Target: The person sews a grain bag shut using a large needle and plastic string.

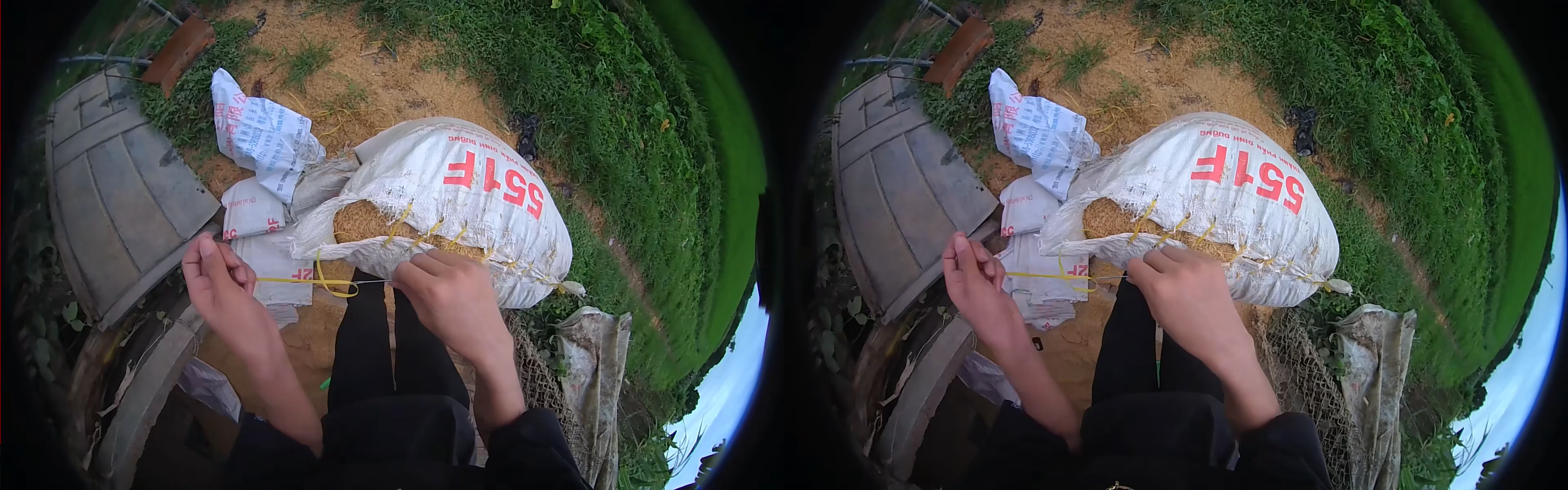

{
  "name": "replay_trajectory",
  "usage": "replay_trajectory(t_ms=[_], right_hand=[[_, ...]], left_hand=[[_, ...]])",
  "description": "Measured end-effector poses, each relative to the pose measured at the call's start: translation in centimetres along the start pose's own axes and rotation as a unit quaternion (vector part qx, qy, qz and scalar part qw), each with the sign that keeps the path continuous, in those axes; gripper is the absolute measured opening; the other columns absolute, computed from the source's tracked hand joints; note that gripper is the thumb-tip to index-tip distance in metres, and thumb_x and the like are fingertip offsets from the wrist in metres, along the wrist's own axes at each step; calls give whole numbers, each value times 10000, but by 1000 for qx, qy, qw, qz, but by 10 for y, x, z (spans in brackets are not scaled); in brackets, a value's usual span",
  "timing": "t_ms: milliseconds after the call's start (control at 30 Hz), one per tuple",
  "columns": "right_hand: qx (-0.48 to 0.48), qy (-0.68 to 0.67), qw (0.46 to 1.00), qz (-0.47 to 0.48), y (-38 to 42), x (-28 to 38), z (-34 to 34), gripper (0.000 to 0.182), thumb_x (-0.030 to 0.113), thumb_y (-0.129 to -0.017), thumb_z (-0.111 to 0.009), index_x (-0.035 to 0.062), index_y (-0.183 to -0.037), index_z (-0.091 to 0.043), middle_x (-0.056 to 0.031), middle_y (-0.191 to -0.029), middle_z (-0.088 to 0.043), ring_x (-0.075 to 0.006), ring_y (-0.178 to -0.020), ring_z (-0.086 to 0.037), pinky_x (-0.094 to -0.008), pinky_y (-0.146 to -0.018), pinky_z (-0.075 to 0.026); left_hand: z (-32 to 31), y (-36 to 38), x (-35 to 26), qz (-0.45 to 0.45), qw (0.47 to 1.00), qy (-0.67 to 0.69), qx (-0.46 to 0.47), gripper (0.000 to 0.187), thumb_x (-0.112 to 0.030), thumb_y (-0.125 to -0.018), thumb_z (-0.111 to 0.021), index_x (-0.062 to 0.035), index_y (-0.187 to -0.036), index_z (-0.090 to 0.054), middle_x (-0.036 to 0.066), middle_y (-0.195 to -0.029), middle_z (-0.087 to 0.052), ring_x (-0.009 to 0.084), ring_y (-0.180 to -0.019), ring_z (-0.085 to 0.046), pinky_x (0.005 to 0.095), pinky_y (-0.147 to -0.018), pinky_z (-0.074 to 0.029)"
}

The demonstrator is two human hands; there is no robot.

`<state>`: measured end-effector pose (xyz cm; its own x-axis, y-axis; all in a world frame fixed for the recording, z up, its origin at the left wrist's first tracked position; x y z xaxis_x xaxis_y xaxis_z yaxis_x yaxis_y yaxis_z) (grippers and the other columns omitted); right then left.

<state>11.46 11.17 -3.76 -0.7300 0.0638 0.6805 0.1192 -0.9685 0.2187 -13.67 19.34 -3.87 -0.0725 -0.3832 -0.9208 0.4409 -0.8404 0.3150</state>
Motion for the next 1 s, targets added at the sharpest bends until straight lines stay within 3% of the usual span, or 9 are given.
replay_trajectory(t_ms=[33, 100, 133, 200, 400, 500, 567, 700, 1000], right_hand=[[-1, 13, 1000, 24, -4, 6, -1, 96, 91, -767, -683, 77, -826, -609, -54, -735, -593, -252, -754, -638, -392, -683, -517], [-9, 20, 999, 46, -14, 14, -6, 94, 95, -758, -674, 75, -824, -610, -54, -750, -594, -246, -773, -637, -385, -694, -516], [-16, 28, 997, 69, -20, 18, -8, 94, 99, -749, -666, 72, -822, -612, -54, -766, -595, -240, -793, -637, -378, -706, -516], [-21, 40, 996, 78, -26, 21, -6, 93, 104, -753, -664, 68, -822, -613, -55, -778, -592, -236, -806, -634, -374, -714, -513], [39, 75, 994, 75, -39, 17, -6, 173, 110, -769, -651, 38, -926, -656, -71, -946, -649, -237, -963, -633, -384, -868, -501], [-193, 150, 962, 122, -45, 14, 1, 308, 135, -785, -715, 21, -1065, -656, -99, -1090, -646, -278, -1042, -608, -427, -922, -475], [-386, -2, 922, 18, -38, -15, 2, 452, 184, -771, -802, 31, -1161, -632, -109, -1175, -613, -313, -1056, -588, -459, -936, -449], [-212, 57, 976, -17, -53, -26, -22, 488, 202, -747, -841, 67, -1167, -632, -99, -1148, -603, -305, -1022, -586, -446, -959, -418], [-268, 43, 962, -30, -58, -43, -27, 147, 31, -776, -709, 51, -911, -654, -76, -911, -609, -268, -903, -570, -432, -847, -423]], left_hand=[[-4, 4, 1, 0, 1000, 0, -2, 210, -188, -1080, -506, -24, -1197, -567, 47, -887, -580, 147, -797, -585, 368, -822, -517], [-36, 42, -39, -399, 827, -392, -57, 313, -148, -1013, -609, -6, -1291, -588, 87, -1023, -658, 196, -938, -661, 443, -984, -482], [-39, 52, -46, -395, 829, -391, -63, 313, -148, -1013, -609, -6, -1291, -588, 87, -1023, -658, 196, -938, -661, 443, -984, -482], [-76, 86, -46, -448, 681, -512, 271, 373, -70, -924, -684, 2, -1287, -636, 122, -1149, -676, 252, -1051, -678, 498, -1105, -393], [-66, 74, 9, -297, 817, -375, 322, 183, -9, -904, -680, 14, -1082, -713, 136, -1011, -683, 286, -906, -659, 443, -867, -496], [-54, 65, 13, -233, 886, -323, 238, 129, -27, -928, -669, 24, -1039, -710, 126, -924, -668, 293, -838, -637, 431, -757, -492], [-54, 65, 15, -236, 880, -346, 226, 126, -41, -938, -664, 19, -1038, -712, 116, -891, -648, 287, -822, -624, 426, -770, -475], [-58, 71, 8, -308, 794, -475, 223, 120, -90, -948, -663, -14, -1020, -722, 75, -820, -592, 242, -806, -581, 404, -806, -387], [-58, 88, -8, -317, 773, -502, 225, 114, -114, -928, -681, -40, -1004, -723, 29, -802, -560, 195, -777, -526, 392, -786, -315]])
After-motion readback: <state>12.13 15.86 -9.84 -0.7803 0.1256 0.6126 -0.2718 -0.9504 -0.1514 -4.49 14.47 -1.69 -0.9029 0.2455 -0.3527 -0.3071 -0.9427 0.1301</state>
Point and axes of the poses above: each hand's wrist, its own y-axis away from the middle knuckle, its own z-axis out of the back of the hand, x = y × z, the point moved 6 cm from there along -y, towards the middle knuckle
